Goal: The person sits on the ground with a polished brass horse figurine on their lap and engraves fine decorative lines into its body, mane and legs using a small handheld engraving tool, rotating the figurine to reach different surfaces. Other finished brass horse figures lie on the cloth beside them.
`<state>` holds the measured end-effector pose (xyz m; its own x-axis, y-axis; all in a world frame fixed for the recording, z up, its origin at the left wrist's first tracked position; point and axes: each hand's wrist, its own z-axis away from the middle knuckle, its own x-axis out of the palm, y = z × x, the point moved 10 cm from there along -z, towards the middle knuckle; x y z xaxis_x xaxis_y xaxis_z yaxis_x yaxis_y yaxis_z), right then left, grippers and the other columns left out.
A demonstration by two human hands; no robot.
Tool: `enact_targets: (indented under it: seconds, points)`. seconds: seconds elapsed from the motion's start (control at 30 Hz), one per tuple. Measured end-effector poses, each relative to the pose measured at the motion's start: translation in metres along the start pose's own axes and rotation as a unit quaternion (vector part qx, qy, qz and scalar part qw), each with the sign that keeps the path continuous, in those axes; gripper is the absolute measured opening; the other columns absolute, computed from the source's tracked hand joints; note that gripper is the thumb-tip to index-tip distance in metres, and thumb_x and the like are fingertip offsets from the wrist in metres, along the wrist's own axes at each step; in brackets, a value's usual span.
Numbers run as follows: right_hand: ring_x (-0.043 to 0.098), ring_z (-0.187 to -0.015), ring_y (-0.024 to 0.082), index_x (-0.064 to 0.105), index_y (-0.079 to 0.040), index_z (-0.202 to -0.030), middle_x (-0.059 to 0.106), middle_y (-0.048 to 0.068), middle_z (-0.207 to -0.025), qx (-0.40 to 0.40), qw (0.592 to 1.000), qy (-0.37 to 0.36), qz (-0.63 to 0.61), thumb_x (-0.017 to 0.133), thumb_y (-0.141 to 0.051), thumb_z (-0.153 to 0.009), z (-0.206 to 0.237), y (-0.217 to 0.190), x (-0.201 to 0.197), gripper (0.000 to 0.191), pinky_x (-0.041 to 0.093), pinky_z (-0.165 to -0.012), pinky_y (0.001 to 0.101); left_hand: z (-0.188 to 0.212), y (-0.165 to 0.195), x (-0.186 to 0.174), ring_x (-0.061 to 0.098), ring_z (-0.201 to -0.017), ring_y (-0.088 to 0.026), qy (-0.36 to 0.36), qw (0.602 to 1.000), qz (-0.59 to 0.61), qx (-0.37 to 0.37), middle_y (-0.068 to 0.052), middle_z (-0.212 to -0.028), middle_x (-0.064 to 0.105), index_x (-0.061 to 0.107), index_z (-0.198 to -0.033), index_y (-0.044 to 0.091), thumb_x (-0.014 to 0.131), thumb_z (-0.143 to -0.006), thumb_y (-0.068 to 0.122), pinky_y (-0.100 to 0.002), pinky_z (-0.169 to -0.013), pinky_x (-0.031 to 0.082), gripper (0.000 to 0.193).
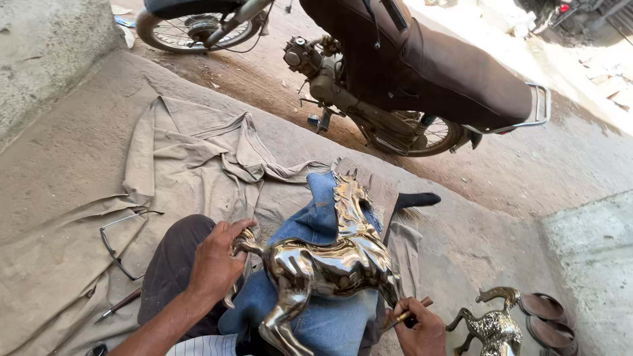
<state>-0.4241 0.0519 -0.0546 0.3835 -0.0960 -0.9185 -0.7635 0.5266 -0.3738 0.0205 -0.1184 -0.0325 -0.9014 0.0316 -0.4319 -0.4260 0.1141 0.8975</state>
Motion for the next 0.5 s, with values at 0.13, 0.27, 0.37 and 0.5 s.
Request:
enact_targets:
  seconds: [0.13,0.27,0.37,0.5]
  points:
    - [0.079,-0.08,0.022,0.07,-0.004,-0.097,0.077,0.011,-0.085,-0.054,0.994,0.047,-0.082,0.087,-0.015,-0.081,-0.009,-0.017,-0.008,0.025,0.063,-0.078,0.0348,0.01,-0.001,0.003,0.071,-0.081,-0.027,-0.039,0.999,-0.004,-0.032,-0.011,-0.089,0.067,0.069,-0.125,0.022,0.075,-0.073,0.0,-0.042,-0.076,0.056,0.057]
    - [0.079,-0.08,0.022,0.07,-0.003,-0.1,0.076,0.013,-0.086,-0.024,0.994,0.02,-0.101,0.085,-0.012,-0.083,0.009,-0.018,-0.009,0.024,0.063,-0.077,0.0348,0.014,0.01,-0.001,0.071,-0.072,-0.018,-0.028,0.996,0.079,-0.008,-0.004,-0.087,0.073,0.069,-0.121,0.016,0.082,-0.071,0.005,-0.034,-0.063,0.057,0.053]
    - [0.079,-0.081,0.022,0.07,-0.001,-0.102,0.076,0.014,-0.087,0.003,0.992,0.01,-0.128,0.084,-0.01,-0.084,0.036,-0.018,-0.013,0.024,0.063,-0.076,0.0347,0.029,-0.013,0.015,0.066,-0.057,-0.012,-0.083,0.971,0.167,-0.15,-0.001,-0.077,0.073,0.068,-0.123,0.017,0.087,-0.072,0.005,-0.03,-0.051,0.055,0.056]
    - [0.078,-0.081,0.023,0.069,0.0,-0.104,0.076,0.015,-0.088,0.027,0.987,-0.013,-0.155,0.082,-0.007,-0.086,0.046,-0.024,-0.006,0.023,0.063,-0.076,0.0346,0.05,-0.031,0.027,0.066,-0.047,-0.011,-0.084,0.939,0.243,-0.229,-0.005,-0.067,0.064,0.068,-0.126,0.015,0.089,-0.071,0.001,-0.029,-0.042,0.053,0.06]
